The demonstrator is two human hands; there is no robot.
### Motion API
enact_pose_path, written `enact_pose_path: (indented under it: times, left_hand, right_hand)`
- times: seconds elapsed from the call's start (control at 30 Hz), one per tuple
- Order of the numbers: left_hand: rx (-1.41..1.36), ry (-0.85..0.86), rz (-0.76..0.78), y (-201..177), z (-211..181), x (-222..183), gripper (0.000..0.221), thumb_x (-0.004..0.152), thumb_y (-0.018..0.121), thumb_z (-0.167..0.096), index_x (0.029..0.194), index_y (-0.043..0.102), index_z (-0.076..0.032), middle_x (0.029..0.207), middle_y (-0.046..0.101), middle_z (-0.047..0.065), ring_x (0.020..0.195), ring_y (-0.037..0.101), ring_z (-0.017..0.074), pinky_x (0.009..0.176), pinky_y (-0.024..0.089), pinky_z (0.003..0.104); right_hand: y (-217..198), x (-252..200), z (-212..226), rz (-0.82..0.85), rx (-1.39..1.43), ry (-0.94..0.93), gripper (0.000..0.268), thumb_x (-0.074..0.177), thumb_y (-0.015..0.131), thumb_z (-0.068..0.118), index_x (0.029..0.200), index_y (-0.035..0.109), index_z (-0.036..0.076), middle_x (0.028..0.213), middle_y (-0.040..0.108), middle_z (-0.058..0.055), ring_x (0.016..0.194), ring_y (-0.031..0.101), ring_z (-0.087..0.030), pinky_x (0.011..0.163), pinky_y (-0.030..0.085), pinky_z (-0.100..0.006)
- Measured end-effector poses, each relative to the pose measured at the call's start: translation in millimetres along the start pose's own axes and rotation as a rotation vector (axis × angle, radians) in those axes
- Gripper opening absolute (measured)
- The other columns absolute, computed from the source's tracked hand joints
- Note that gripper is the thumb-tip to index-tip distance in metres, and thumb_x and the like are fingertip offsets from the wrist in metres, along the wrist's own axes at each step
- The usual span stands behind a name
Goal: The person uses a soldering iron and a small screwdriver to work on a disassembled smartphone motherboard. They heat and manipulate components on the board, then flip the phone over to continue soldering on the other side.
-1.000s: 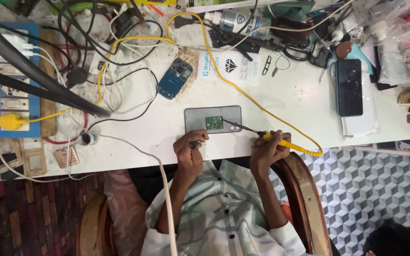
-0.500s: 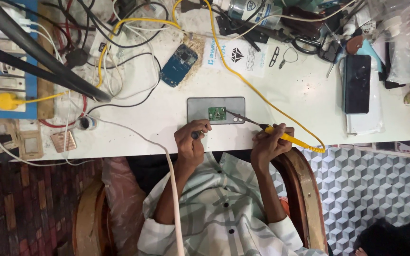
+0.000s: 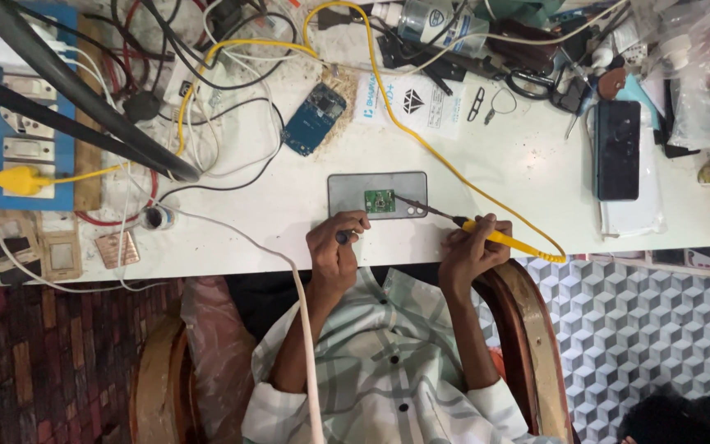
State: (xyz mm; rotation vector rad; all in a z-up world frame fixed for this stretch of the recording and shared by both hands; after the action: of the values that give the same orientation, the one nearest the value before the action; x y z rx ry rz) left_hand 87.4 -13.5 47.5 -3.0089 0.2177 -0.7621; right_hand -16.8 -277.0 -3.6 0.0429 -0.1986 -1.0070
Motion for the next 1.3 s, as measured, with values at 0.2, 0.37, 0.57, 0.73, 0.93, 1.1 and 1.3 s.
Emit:
enact_pose_path:
  times: [0.2,0.37,0.57,0.73,0.93,1.1,1.3]
  left_hand:
    - [-0.009,0.027,0.004,2,0,0,0.03,0.113,0.038,-0.014,0.093,0.051,0.003,0.089,0.069,0.018,0.072,0.068,0.0237,0.061,0.053,0.031]
    - [-0.014,0.01,0.046,4,2,0,0.027,0.11,0.038,-0.013,0.096,0.054,0.004,0.088,0.071,0.017,0.061,0.06,0.0181,0.057,0.051,0.029]
    - [-0.039,0.007,0.024,3,2,2,0.027,0.113,0.038,-0.014,0.097,0.052,0.003,0.091,0.068,0.017,0.066,0.062,0.0195,0.06,0.05,0.029]
    - [-0.045,-0.017,0.05,4,2,-1,0.033,0.114,0.037,-0.02,0.097,0.053,0.003,0.092,0.07,0.017,0.063,0.059,0.0181,0.059,0.049,0.029]
    - [-0.019,0.009,0.059,5,0,3,0.035,0.116,0.035,-0.023,0.098,0.053,0.001,0.093,0.07,0.016,0.064,0.061,0.0185,0.059,0.051,0.03]
    - [-0.022,-0.017,0.068,8,-2,4,0.039,0.117,0.033,-0.025,0.098,0.053,0.002,0.092,0.069,0.015,0.066,0.063,0.0193,0.061,0.053,0.031]
    - [0.171,0.018,0.095,6,-12,5,0.007,0.093,0.047,0.003,0.093,0.053,0.0,0.093,0.071,0.013,0.065,0.062,0.0231,0.059,0.05,0.034]
  right_hand:
    - [4,3,9,-0.035,-0.037,-0.027,0.031,0.112,0.057,0.021,0.087,0.047,0.005,0.06,0.051,-0.005,0.042,0.047,-0.01,0.04,0.041,-0.026]
    - [15,3,25,-0.004,-0.116,-0.061,0.029,0.11,0.059,0.018,0.088,0.047,0.004,0.064,0.054,-0.006,0.045,0.049,-0.009,0.041,0.041,-0.024]
    - [40,13,52,0.149,-0.237,-0.105,0.032,0.11,0.061,0.017,0.086,0.047,0.003,0.063,0.054,-0.006,0.046,0.048,-0.009,0.045,0.039,-0.023]
    - [64,13,69,0.243,-0.372,-0.086,0.03,0.107,0.066,0.014,0.086,0.05,0.001,0.069,0.059,-0.005,0.054,0.057,-0.01,0.05,0.049,-0.023]
    - [100,-3,109,0.334,-0.623,-0.408,0.022,0.102,0.074,0.007,0.088,0.061,-0.004,0.073,0.061,-0.01,0.06,0.06,-0.015,0.057,0.044,-0.028]
    - [115,-20,130,0.476,-0.716,-0.49,0.011,0.101,0.068,0.004,0.102,0.065,-0.007,0.078,0.065,-0.012,0.065,0.061,-0.015,0.06,0.046,-0.03]
    - [106,-14,123,0.41,-0.651,-0.22,0.02,0.106,0.071,0.006,0.091,0.059,0.001,0.076,0.068,-0.006,0.061,0.062,-0.013,0.058,0.046,-0.028]
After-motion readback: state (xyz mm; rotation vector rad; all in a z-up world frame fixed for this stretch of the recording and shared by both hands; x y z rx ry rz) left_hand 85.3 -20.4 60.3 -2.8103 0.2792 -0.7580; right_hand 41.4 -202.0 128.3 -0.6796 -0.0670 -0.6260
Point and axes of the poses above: each hand's wrist, its own x-axis towards the middle knuckle, its own y-axis out of the palm, z = x × y, the point moved 10 cm from there along x, towards the middle knuckle
